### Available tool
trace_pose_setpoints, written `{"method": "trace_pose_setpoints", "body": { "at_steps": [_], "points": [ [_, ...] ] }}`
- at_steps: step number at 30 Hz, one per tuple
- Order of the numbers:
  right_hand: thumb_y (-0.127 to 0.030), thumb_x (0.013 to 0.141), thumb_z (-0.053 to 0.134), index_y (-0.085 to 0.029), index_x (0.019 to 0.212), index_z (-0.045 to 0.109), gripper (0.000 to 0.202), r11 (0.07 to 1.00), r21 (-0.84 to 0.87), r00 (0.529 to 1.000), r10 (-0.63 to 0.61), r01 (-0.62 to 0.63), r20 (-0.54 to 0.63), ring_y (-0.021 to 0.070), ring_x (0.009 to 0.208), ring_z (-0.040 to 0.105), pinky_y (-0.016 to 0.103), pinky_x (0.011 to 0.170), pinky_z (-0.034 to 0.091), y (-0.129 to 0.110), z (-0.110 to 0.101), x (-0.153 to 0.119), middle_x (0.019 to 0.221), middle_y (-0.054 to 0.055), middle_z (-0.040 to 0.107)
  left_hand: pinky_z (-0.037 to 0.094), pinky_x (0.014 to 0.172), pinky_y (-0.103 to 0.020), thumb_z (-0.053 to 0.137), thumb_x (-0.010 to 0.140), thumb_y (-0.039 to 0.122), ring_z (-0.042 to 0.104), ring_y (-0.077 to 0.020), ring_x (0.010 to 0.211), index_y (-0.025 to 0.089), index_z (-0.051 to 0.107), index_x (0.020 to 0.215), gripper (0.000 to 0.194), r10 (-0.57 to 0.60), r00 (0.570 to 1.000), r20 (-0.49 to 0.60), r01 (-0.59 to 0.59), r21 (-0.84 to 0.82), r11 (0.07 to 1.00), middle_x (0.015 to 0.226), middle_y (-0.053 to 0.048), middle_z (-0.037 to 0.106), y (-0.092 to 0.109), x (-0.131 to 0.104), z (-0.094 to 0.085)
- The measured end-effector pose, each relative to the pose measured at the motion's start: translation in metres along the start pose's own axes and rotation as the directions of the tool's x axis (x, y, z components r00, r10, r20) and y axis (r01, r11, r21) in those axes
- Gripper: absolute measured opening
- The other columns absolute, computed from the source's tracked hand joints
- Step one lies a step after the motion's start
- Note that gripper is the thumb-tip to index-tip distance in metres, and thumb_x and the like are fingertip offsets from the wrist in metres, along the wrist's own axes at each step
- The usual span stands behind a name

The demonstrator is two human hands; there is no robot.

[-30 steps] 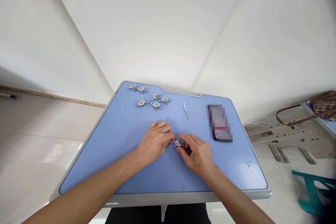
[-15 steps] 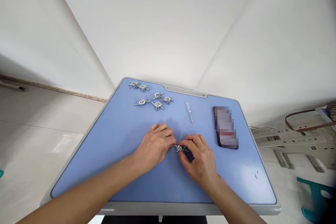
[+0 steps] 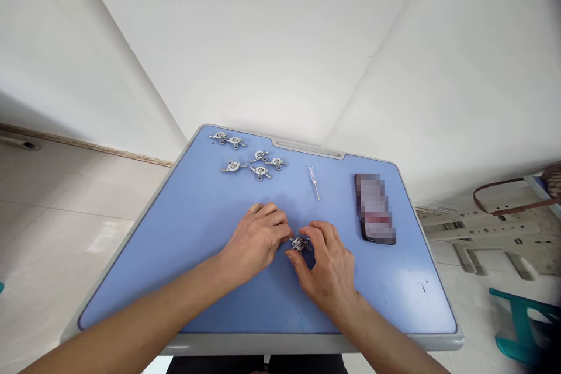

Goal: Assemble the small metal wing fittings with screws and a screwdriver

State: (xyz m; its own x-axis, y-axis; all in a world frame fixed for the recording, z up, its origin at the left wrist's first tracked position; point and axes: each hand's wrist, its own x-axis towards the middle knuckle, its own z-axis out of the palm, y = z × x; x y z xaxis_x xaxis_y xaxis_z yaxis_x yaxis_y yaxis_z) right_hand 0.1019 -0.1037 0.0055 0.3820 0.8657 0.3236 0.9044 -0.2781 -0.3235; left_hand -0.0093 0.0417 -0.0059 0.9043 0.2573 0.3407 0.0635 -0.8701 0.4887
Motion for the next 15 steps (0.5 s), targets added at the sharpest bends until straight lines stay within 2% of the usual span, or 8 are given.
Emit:
{"method": "trace_pose_setpoints", "body": {
  "at_steps": [3,6,10,15],
  "points": [
    [-0.028,0.087,0.054,-0.020,0.101,0.059,0.017,1.000,0.024,1.000,-0.017,0.016,0.008,0.0201,0.087,0.060,0.027,0.058,0.045,-0.003,0.000,0.001,0.101,0.008,0.064,0.033,0.069,-0.032,0.048,0.090,0.006,0.050,-0.0162,0.078,0.018,0.065,0.074,0.026,0.002,1.000,0.004,-0.002,0.007,1.000,0.073,-0.002,0.062,0.000,0.001,0.000],
    [-0.021,0.085,0.053,-0.019,0.106,0.057,0.022,0.996,0.069,0.999,-0.051,0.050,0.011,0.0196,0.087,0.060,0.028,0.062,0.047,-0.001,-0.002,0.001,0.098,0.007,0.066,0.033,0.068,-0.032,0.048,0.090,0.007,0.050,-0.0161,0.078,0.019,0.065,0.073,0.027,-0.003,1.000,0.007,0.003,0.011,1.000,0.073,-0.002,0.062,-0.001,0.001,0.000],
    [-0.020,0.085,0.053,-0.019,0.112,0.057,0.027,0.993,0.099,0.997,-0.071,0.070,0.014,0.0199,0.090,0.059,0.029,0.065,0.049,0.006,-0.006,-0.001,0.101,0.007,0.068,0.033,0.067,-0.032,0.049,0.091,0.009,0.050,-0.0169,0.079,0.020,0.067,0.077,0.026,-0.018,1.000,0.018,0.018,0.002,1.000,0.075,-0.002,0.064,-0.003,0.001,0.000],
    [-0.021,0.086,0.055,-0.020,0.105,0.060,0.020,0.995,0.073,0.997,-0.068,0.066,0.033,0.0206,0.090,0.058,0.029,0.063,0.047,0.009,-0.009,-0.002,0.100,0.006,0.069,0.035,0.073,-0.033,0.059,0.087,0.014,0.051,-0.0182,0.084,0.022,0.069,0.087,0.013,-0.039,0.997,0.059,0.041,-0.035,0.999,0.083,-0.002,0.065,-0.003,0.002,-0.007]
  ]
}}
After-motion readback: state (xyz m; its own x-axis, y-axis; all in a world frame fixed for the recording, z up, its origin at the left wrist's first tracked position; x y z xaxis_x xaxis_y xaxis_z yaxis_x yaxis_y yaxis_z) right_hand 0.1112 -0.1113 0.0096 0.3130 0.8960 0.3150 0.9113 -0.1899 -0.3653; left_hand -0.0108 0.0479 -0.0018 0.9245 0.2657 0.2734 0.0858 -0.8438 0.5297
